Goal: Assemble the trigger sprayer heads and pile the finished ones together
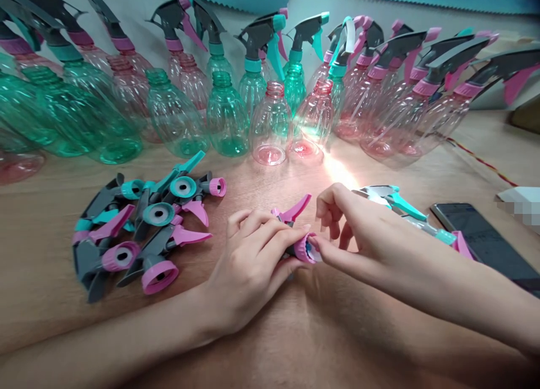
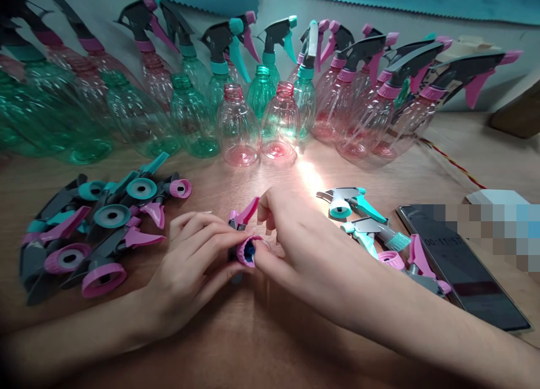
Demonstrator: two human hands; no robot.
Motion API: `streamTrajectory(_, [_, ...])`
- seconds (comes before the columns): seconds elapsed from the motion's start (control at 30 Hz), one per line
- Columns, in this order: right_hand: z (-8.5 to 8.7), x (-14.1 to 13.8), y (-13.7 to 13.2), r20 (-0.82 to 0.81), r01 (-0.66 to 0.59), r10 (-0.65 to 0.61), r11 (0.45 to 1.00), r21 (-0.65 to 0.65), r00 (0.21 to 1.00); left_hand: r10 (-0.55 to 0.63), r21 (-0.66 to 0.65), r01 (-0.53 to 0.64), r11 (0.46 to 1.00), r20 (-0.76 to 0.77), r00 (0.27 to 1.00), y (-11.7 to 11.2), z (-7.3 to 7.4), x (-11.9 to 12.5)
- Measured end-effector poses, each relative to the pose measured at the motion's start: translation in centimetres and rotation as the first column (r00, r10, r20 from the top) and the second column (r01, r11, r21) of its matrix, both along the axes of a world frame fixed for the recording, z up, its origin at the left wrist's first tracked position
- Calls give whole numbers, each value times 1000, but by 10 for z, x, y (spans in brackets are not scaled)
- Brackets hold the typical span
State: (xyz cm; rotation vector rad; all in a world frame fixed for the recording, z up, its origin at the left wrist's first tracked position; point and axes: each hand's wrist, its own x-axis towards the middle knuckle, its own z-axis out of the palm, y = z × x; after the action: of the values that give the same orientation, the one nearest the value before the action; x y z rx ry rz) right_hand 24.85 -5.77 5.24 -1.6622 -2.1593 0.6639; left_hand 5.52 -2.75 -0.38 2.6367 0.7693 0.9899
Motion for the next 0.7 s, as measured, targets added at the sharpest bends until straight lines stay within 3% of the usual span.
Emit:
streamTrajectory(0.17, [9,8,1,86,-11,17,998,-63,996,-9,-5,9,1000,10,1000,0,-1,-2])
streamTrajectory(0.3, [10,14,2,141,-20,54,974,-227,989,-1,-24,1,1000,-4,1000,0,1,-3])
streamTrajectory(0.4, [8,16,5,84,-63,97,940,-336,992,11,-26,-12,1000,-17,1000,1,3,-3])
streamTrajectory(0.6, [13,25,20,3,-163,179,907,-389,984,27,-37,-28,999,-34,999,4,2,-3])
streamTrajectory(0.7, [16,31,27,61,-175,221,889,-422,973,55,-83,-60,995,-62,997,5,4,-5])
